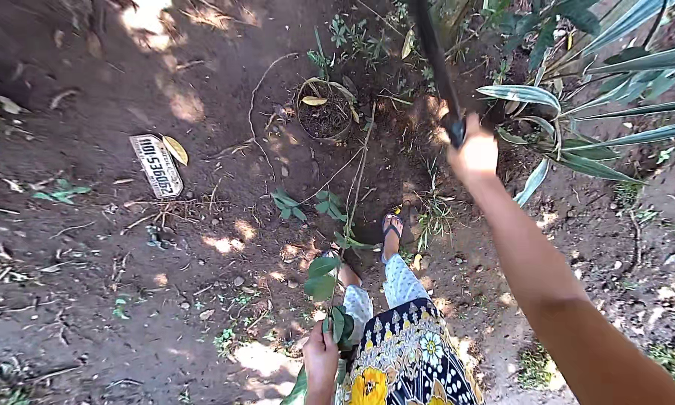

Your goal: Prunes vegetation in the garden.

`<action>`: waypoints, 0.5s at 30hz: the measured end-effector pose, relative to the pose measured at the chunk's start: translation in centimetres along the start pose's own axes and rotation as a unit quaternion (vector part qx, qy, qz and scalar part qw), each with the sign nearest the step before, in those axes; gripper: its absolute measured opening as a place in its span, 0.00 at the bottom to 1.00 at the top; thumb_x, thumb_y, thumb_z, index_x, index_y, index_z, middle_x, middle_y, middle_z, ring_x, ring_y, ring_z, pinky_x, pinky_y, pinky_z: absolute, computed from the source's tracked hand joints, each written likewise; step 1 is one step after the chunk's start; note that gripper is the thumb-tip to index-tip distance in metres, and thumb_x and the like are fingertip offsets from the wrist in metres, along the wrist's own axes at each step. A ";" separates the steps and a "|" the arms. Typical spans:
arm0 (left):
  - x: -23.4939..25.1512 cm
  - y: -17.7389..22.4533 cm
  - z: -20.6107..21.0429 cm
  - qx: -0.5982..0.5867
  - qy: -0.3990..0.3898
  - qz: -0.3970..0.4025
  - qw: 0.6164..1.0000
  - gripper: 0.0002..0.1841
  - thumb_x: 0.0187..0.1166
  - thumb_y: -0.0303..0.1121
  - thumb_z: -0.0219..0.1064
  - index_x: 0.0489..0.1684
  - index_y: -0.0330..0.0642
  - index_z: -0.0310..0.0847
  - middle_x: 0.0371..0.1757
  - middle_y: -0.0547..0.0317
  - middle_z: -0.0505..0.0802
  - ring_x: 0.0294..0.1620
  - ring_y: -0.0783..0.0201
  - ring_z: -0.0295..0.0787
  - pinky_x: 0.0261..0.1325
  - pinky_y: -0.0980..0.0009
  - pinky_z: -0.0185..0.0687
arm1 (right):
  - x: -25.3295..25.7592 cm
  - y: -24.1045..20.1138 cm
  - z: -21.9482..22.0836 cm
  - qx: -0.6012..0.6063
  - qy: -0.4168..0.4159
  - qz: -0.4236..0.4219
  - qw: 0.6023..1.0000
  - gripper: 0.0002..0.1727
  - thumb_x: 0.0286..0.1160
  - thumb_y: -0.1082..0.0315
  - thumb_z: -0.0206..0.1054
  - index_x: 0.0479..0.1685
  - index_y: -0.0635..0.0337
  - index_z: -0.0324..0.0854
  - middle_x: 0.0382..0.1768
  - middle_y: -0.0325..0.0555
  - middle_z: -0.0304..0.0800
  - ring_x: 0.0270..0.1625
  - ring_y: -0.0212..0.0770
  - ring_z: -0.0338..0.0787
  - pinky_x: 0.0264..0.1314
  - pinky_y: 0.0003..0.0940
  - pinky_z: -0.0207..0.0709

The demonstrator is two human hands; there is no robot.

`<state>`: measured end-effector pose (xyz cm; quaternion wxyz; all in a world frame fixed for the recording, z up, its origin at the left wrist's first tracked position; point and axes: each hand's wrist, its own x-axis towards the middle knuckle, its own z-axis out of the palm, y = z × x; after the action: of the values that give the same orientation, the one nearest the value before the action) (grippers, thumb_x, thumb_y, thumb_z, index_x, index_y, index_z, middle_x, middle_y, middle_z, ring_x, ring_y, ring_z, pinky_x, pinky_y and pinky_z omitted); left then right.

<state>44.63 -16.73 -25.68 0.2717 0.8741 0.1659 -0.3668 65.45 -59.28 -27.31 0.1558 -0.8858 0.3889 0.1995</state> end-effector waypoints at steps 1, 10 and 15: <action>0.1 -0.3 0.0 0.001 0.006 0.006 1.000 0.16 0.89 0.29 0.55 0.51 0.24 0.86 0.35 0.34 0.92 0.38 0.43 0.92 0.48 0.41 0.82 | 1.4 -1.8 -1.2 0.024 0.041 -0.016 0.999 0.34 0.74 0.66 0.69 0.82 0.60 0.66 0.55 0.69 0.89 0.60 0.72 0.90 0.58 0.71 0.80; -0.1 0.1 0.2 -0.002 0.002 -0.004 1.000 0.14 0.85 0.24 0.55 0.50 0.20 0.86 0.39 0.29 0.92 0.44 0.38 0.92 0.54 0.39 0.83 | -4.8 11.1 15.5 -0.119 -0.281 0.144 0.941 0.43 0.72 0.68 0.70 0.90 0.61 0.56 0.72 0.68 0.81 0.73 0.66 0.84 0.71 0.66 0.78; -0.1 -0.3 -0.5 0.020 0.002 -0.006 1.000 0.15 0.87 0.27 0.54 0.51 0.24 0.86 0.37 0.31 0.92 0.42 0.38 0.92 0.51 0.37 0.82 | -3.7 6.3 7.5 -0.053 -0.168 0.089 0.980 0.34 0.75 0.66 0.72 0.82 0.59 0.67 0.58 0.74 0.87 0.62 0.76 0.87 0.59 0.76 0.78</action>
<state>44.69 -16.20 -25.42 0.2514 0.8792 0.1639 -0.3700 56.69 -57.81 -32.86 0.1535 -0.8083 0.4234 0.3791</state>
